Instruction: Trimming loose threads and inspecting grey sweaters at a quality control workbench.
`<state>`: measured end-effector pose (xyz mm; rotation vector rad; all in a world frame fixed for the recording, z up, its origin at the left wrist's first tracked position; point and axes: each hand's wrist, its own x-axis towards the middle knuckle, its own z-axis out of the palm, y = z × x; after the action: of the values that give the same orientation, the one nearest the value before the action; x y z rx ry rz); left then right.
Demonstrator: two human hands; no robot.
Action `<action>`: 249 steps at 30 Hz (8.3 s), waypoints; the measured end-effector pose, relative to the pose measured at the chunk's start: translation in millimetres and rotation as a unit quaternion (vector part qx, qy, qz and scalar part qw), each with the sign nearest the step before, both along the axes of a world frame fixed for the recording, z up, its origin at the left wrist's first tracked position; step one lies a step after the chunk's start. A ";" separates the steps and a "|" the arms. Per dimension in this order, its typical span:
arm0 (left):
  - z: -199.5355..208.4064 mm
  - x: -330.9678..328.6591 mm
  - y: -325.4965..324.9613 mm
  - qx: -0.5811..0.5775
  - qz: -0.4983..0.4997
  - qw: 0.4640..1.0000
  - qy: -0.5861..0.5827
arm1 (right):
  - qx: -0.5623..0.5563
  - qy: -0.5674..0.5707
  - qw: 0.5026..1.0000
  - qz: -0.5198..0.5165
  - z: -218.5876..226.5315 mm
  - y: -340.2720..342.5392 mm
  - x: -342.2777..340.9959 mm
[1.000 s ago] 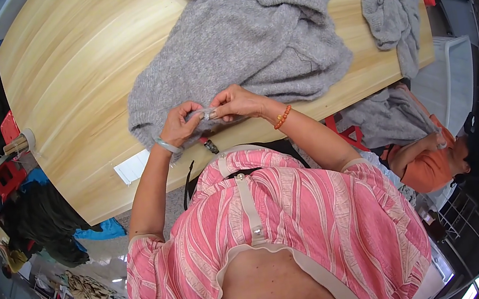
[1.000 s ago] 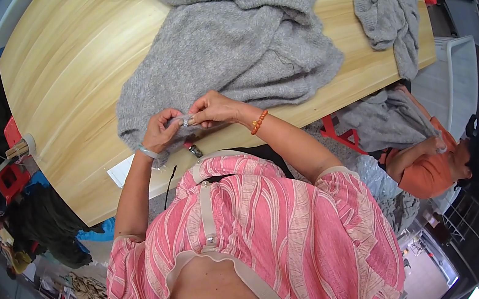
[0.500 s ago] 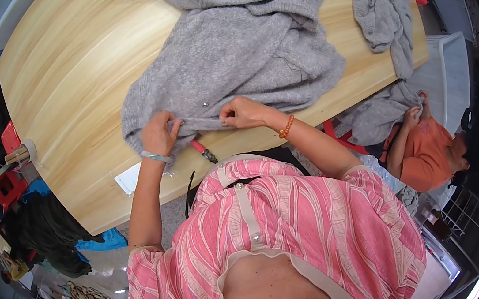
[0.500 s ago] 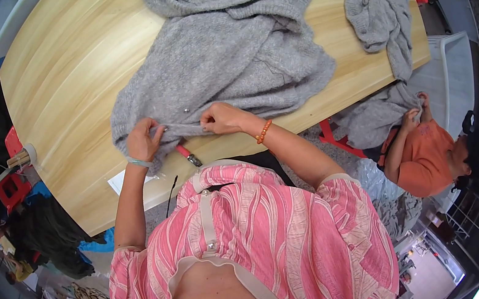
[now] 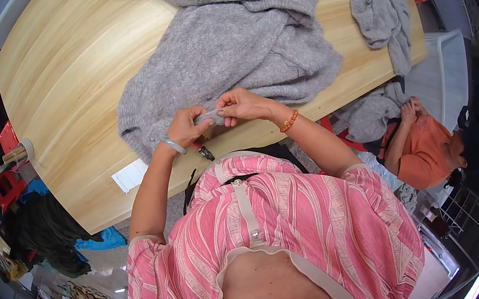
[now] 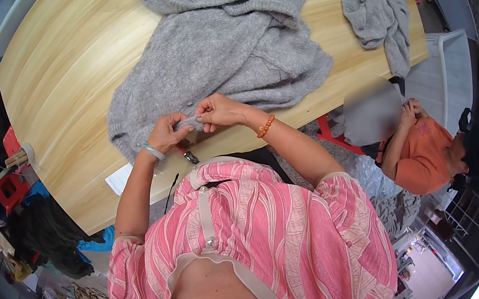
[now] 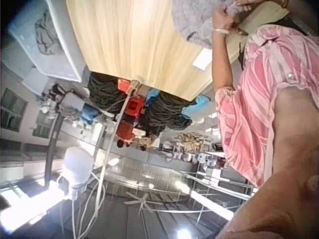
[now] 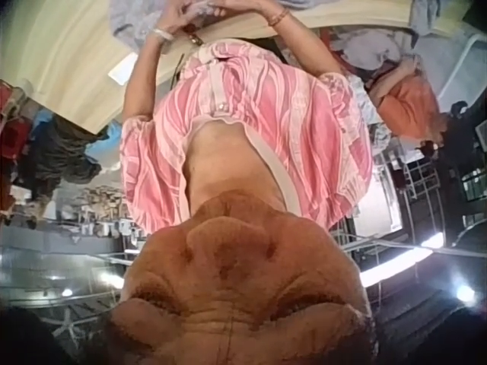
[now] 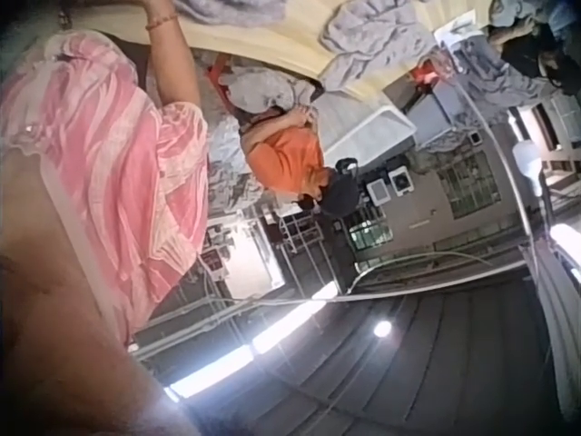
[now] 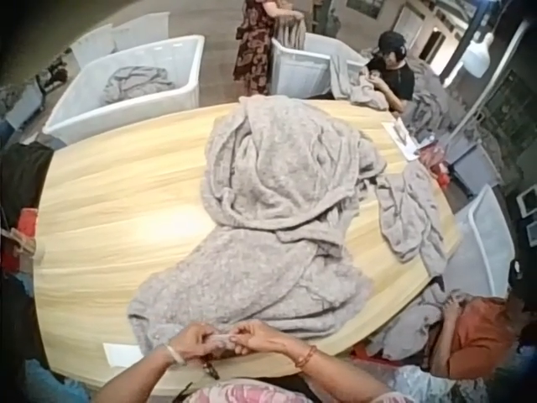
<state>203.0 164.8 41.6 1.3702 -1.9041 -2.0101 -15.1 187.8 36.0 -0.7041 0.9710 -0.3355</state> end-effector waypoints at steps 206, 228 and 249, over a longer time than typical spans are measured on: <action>154.2 23.2 -56.0 -0.409 0.366 0.813 0.192 | -0.513 0.029 0.839 -0.178 154.7 -90.0 30.0; 78.7 189.6 -240.7 -0.188 0.365 0.889 0.201 | -0.343 0.218 0.908 -0.102 64.5 -66.1 -19.8; -61.7 -96.5 -105.1 -0.511 -0.093 0.843 -0.142 | -0.408 0.550 0.729 0.021 -28.4 -86.3 -109.3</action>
<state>106.4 59.8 -20.1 1.1685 -2.6481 -0.5110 -124.4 101.5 7.6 -1.8556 1.9648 -0.2820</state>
